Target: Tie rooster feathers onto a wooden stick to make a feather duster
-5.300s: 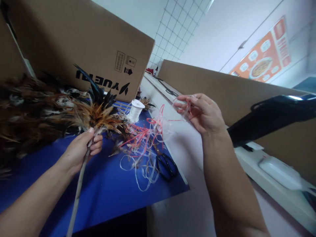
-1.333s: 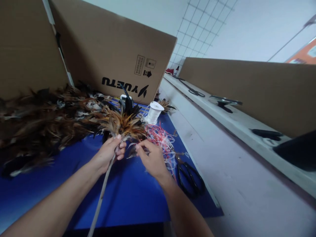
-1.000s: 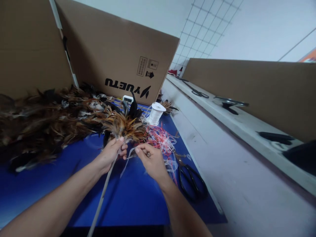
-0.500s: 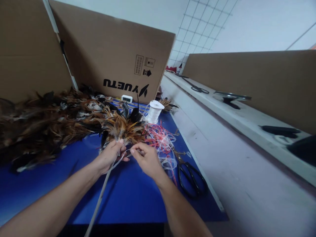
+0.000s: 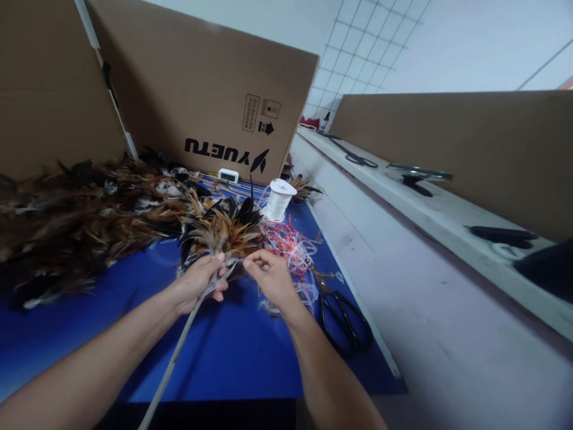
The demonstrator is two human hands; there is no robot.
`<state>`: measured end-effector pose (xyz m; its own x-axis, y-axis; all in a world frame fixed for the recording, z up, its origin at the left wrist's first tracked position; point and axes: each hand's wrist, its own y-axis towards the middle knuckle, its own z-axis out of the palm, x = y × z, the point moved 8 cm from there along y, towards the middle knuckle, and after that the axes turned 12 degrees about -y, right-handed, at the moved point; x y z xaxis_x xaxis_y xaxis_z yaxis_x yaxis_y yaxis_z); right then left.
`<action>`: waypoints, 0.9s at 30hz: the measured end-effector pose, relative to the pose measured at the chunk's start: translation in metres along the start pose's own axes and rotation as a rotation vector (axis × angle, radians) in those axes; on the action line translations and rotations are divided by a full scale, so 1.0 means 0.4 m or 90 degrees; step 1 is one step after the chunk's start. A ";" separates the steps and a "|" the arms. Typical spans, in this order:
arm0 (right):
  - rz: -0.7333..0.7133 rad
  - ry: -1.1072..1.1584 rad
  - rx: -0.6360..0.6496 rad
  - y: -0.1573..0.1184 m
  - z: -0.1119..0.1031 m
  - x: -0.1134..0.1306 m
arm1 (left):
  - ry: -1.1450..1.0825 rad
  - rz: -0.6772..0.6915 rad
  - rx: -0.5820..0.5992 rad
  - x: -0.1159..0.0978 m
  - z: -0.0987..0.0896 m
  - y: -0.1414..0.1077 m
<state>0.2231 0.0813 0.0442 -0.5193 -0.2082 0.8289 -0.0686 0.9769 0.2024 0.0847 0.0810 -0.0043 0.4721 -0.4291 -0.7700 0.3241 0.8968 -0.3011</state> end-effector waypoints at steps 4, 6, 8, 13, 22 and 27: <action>0.009 -0.005 -0.005 -0.001 -0.003 0.000 | 0.012 -0.003 -0.013 0.001 -0.002 -0.001; 0.014 -0.015 -0.005 -0.004 -0.004 0.000 | 0.022 -0.010 -0.016 0.004 -0.003 -0.002; 0.015 -0.026 -0.003 -0.007 -0.005 0.000 | 0.032 -0.015 -0.017 0.006 -0.003 -0.003; -0.005 -0.027 -0.004 -0.012 -0.001 0.010 | 0.050 -0.025 -0.019 0.016 0.000 -0.003; 0.135 0.320 0.127 -0.019 0.061 -0.003 | 0.081 -0.041 0.045 0.025 0.019 -0.010; 0.111 0.249 0.157 -0.021 0.059 0.007 | 0.083 -0.025 0.040 0.021 0.014 -0.009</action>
<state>0.2019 0.0735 0.0324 -0.1849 0.0030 0.9828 -0.2333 0.9713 -0.0469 0.0919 0.0735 -0.0064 0.3483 -0.4422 -0.8265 0.3924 0.8696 -0.2998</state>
